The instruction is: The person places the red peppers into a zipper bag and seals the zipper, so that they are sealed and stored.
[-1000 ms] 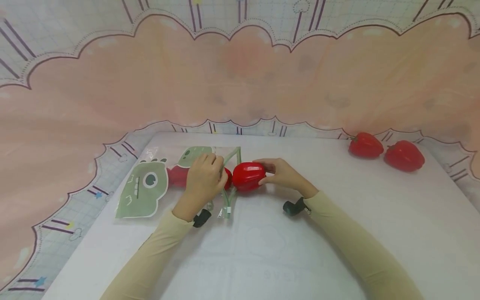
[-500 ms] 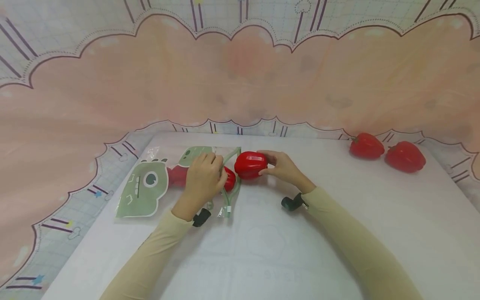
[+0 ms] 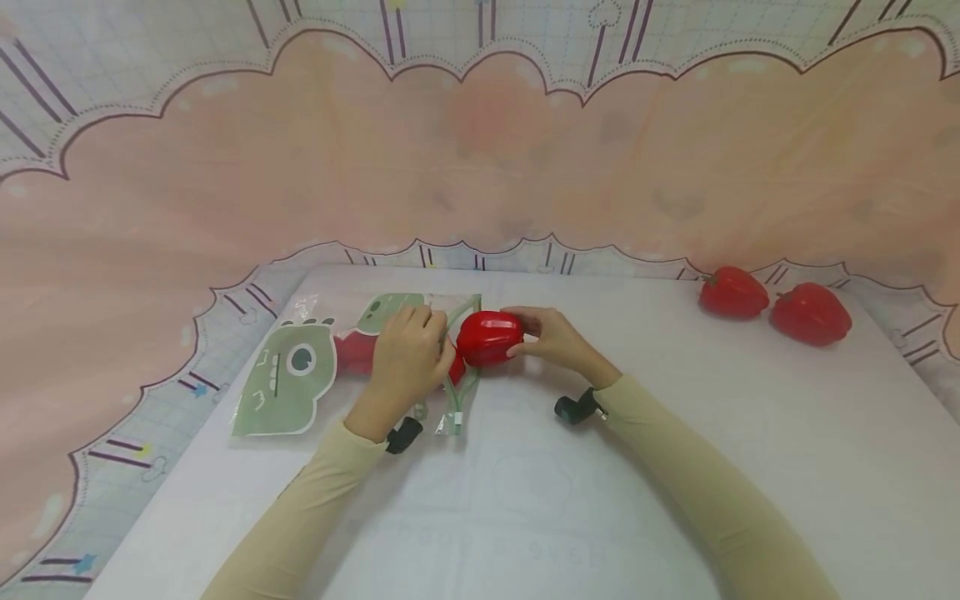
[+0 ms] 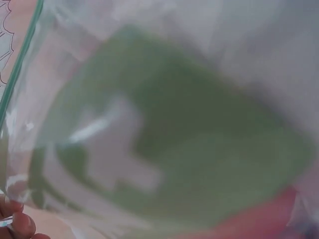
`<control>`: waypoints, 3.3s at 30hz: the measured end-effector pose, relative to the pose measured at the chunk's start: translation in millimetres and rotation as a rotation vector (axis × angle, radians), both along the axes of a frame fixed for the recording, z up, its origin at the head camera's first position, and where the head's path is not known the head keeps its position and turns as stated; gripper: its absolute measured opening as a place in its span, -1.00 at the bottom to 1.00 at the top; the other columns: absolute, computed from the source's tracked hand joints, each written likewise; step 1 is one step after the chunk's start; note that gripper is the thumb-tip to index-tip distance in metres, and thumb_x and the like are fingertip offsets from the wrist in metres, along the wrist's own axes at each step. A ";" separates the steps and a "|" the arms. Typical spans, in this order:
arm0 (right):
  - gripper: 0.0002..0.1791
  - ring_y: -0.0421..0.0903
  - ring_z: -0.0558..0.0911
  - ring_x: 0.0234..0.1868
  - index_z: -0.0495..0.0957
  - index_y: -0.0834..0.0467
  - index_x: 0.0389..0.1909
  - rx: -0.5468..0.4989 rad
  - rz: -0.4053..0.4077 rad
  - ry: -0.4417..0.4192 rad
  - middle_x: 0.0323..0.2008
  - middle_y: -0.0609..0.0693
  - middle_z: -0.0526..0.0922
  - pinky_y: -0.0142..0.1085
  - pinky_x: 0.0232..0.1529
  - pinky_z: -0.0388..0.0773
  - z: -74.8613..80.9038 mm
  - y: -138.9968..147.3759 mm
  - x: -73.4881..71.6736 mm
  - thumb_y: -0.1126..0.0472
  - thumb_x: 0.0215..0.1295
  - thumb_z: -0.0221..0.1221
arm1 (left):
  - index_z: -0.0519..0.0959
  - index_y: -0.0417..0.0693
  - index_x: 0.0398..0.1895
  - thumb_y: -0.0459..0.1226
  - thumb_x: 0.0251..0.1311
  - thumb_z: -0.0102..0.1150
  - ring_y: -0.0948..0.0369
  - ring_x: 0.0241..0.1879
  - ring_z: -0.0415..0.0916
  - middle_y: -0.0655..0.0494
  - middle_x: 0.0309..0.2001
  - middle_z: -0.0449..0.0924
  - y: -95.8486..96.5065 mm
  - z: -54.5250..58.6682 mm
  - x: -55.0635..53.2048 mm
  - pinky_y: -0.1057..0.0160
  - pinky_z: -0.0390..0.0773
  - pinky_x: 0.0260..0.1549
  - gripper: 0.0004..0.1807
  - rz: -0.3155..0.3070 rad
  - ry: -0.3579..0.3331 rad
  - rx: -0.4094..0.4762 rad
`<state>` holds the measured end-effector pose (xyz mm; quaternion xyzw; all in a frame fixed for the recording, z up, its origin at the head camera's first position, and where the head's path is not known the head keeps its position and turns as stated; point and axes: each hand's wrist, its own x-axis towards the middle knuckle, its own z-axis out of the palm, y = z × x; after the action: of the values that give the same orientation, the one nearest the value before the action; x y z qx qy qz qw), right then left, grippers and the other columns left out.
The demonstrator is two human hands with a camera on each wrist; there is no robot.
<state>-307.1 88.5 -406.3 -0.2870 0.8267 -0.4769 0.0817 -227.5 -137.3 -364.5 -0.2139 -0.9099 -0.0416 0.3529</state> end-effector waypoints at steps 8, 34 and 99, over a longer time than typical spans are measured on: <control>-0.36 0.14 0.47 0.23 0.31 0.29 0.16 -0.065 0.087 -0.097 0.18 0.26 0.49 -0.08 0.18 0.41 -2.7 -6.0 -1.0 0.41 0.01 0.31 | 0.49 -0.17 -0.47 -0.31 -0.02 0.16 0.07 -0.43 0.41 -0.02 -0.50 0.51 -0.5 0.5 1.1 0.19 0.46 -0.41 -0.91 0.007 -0.023 -0.004; -0.45 0.10 0.53 0.18 0.40 0.33 0.08 -0.036 0.036 0.040 0.08 0.24 0.55 -0.19 0.18 0.43 -3.4 -38.4 -3.8 0.40 0.00 0.32 | 0.51 -0.18 -0.43 -0.30 -0.01 0.19 0.06 -0.40 0.45 -0.04 -0.46 0.54 -0.1 6.8 5.1 0.17 0.50 -0.37 -0.87 0.010 -0.036 -0.014; -0.36 0.10 0.46 0.25 0.40 0.15 0.22 -0.018 -0.010 -0.074 0.21 0.14 0.49 -0.10 0.23 0.38 42.7 51.3 -5.7 0.17 0.07 0.32 | 0.51 -0.20 -0.48 -0.34 -0.05 0.16 0.09 -0.48 0.39 -0.02 -0.53 0.50 -6.4 0.3 5.6 0.21 0.41 -0.49 -0.91 -0.048 -0.016 -0.009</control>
<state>-312.9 139.8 -363.6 -0.2657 0.8202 -0.4951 0.1069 -221.9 -143.7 -364.2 -0.2368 -0.9075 -0.0479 0.3437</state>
